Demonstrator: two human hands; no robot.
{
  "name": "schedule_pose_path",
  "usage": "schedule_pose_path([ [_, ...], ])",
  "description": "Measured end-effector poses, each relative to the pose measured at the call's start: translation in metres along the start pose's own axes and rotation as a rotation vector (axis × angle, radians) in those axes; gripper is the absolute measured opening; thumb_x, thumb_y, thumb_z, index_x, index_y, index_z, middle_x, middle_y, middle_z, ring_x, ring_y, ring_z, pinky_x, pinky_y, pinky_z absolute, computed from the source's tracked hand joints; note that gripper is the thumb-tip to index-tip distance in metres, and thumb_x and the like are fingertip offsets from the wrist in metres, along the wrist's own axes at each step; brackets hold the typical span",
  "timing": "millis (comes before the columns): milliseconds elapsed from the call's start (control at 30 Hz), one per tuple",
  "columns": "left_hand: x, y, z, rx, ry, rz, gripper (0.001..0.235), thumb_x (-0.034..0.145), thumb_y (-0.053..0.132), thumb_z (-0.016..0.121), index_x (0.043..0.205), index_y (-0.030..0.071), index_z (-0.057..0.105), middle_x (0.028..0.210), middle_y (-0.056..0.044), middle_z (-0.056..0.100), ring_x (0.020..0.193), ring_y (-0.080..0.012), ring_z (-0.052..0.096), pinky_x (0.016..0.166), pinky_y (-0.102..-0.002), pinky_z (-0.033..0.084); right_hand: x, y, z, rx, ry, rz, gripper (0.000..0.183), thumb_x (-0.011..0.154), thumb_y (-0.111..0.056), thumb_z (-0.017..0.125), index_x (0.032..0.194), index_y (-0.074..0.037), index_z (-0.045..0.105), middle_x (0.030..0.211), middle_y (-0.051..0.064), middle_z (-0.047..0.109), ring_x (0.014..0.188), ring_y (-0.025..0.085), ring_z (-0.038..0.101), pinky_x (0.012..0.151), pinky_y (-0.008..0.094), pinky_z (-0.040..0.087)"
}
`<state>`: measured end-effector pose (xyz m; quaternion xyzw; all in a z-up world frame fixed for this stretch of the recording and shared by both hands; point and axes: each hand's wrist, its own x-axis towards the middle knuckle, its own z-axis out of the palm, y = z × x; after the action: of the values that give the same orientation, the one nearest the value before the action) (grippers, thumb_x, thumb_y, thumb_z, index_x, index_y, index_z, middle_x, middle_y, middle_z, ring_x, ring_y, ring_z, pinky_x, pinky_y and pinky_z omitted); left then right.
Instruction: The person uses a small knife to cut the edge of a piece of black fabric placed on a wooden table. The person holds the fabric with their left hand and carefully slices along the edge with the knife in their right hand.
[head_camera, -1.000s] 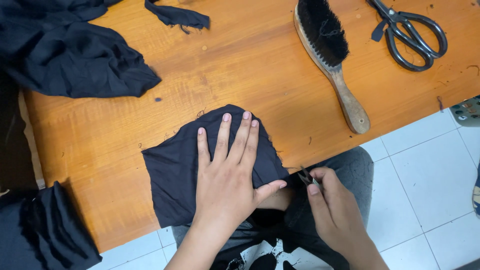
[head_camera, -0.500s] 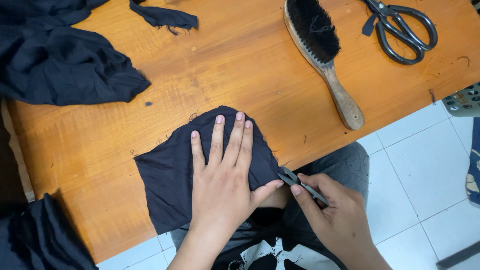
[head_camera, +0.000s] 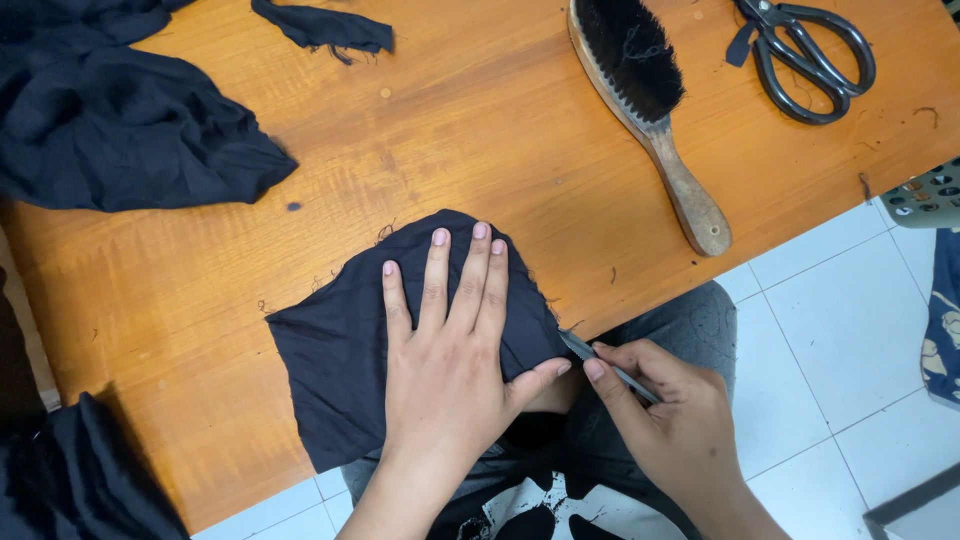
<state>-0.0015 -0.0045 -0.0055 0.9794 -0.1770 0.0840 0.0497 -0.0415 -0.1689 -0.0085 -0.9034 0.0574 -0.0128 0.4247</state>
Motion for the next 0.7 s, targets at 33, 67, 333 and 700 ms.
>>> schedule_pose_path([
  [33,0.000,0.000,0.000,0.000,0.000,-0.001,0.093,0.069,0.071,0.044,0.133,0.006,0.029,0.141,-0.007,0.024,0.130,-0.0277,0.019,0.102,-0.053,0.015,0.000,0.000,0.000,0.000,-0.001,0.000,0.015,0.073,-0.020,0.062,0.078,-0.006,0.067,0.075,0.000,0.070,0.065,0.005,0.064,0.051,0.015,0.049],
  [67,0.000,0.000,-0.001,0.005,-0.001,-0.002,0.093,0.069,0.072,0.043,0.133,0.006,0.029,0.141,-0.006,0.024,0.130,-0.0275,0.019,0.103,-0.053,0.015,0.000,0.000,0.000,0.051,-0.014,0.029,0.013,0.073,-0.018,0.061,0.074,-0.006,0.066,0.075,0.002,0.070,0.071,0.007,0.066,0.059,0.017,0.051],
  [333,-0.001,0.000,0.000,-0.006,0.002,-0.003,0.094,0.068,0.072,0.044,0.133,0.006,0.029,0.141,-0.006,0.025,0.130,-0.0278,0.020,0.103,-0.053,0.014,-0.001,0.002,0.000,0.129,-0.064,0.134,0.016,0.071,-0.018,0.063,0.080,-0.005,0.067,0.072,0.000,0.070,0.073,0.007,0.066,0.071,0.019,0.055],
  [700,-0.001,0.000,-0.001,-0.013,0.001,0.002,0.090,0.071,0.071,0.039,0.133,0.006,0.029,0.140,-0.006,0.026,0.130,-0.0276,0.019,0.103,-0.052,0.013,-0.006,0.016,0.014,0.197,0.125,0.121,0.016,0.080,-0.018,0.056,0.085,-0.004,0.061,0.065,0.000,0.061,0.058,0.005,0.056,0.053,0.015,0.044],
])
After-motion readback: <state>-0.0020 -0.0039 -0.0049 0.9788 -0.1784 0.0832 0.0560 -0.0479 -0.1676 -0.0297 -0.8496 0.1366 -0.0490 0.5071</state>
